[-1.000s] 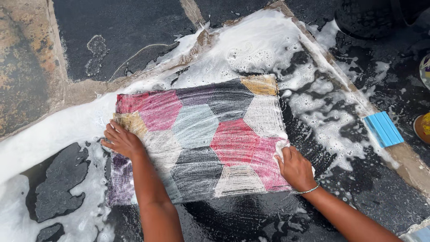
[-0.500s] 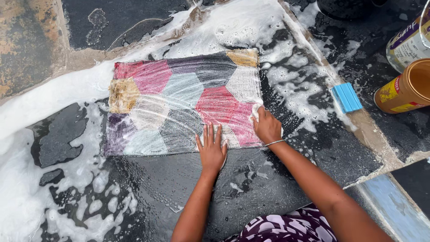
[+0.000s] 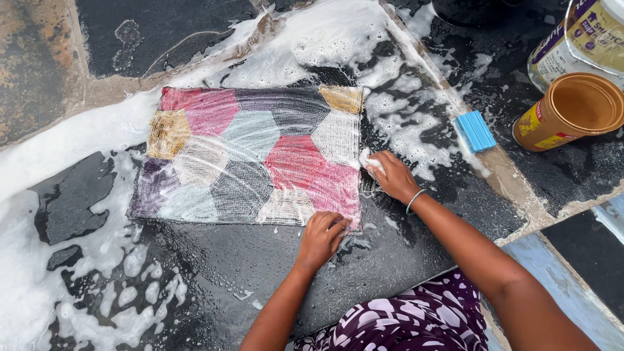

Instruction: The person unfolds a mat on a wet surface, rubs a bar of soap across its surface, and scrubs the mat with a cloth.

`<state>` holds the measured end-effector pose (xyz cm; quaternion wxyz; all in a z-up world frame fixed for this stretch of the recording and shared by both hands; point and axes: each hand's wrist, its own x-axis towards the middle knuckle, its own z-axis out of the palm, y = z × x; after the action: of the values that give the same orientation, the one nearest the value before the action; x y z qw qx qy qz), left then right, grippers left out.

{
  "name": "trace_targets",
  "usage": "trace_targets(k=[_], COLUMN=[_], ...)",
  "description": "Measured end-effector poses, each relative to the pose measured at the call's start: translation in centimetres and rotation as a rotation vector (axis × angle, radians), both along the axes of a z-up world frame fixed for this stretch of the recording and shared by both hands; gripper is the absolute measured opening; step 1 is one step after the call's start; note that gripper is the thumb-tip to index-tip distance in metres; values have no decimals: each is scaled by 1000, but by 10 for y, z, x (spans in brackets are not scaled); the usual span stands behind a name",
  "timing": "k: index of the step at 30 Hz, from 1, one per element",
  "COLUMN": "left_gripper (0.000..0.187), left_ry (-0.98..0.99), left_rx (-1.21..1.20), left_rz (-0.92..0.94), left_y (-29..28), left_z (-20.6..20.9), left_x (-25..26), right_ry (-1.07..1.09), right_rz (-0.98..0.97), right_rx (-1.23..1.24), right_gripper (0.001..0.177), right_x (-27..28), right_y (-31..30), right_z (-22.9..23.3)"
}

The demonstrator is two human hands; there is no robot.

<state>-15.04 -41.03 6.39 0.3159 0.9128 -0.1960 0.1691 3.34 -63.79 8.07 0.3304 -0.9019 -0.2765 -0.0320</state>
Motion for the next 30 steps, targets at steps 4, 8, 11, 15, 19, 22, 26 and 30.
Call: trace_targets(k=[4,8,11,15,19,22,26,30], left_gripper=[41,40,40,39,40,40,42,45], left_ry=[-111,-29,-20,62,67,84,63,82], left_rx=[90,68,57,31,18,6,46,46], left_rz=[-128,-171,-148,-133,-111,-136,-130,-140], left_y=[-4,-4,-4,-6,-10,-5,-7,-8], left_z=[-5,-1,2,-4,-5,-1,3,5], left_x=[1,-6,3,5,1,11,15,14], right_ry=[-98,-39,-301,-295,-226,-274,-228,-218], right_rz=[405,616,485,117,86,379,543,39], right_rx=[-195,-365,-306,-247,-248,-126,-131,-254], right_gripper=[28,21,26,14,12,23,25,12], right_x=[-33,-53,37,174,145,13,-17,136], right_y=[18,17,35,65,63,32,18,65], right_z=[-18,-39,-47,-38,-42,-54,-53,-49])
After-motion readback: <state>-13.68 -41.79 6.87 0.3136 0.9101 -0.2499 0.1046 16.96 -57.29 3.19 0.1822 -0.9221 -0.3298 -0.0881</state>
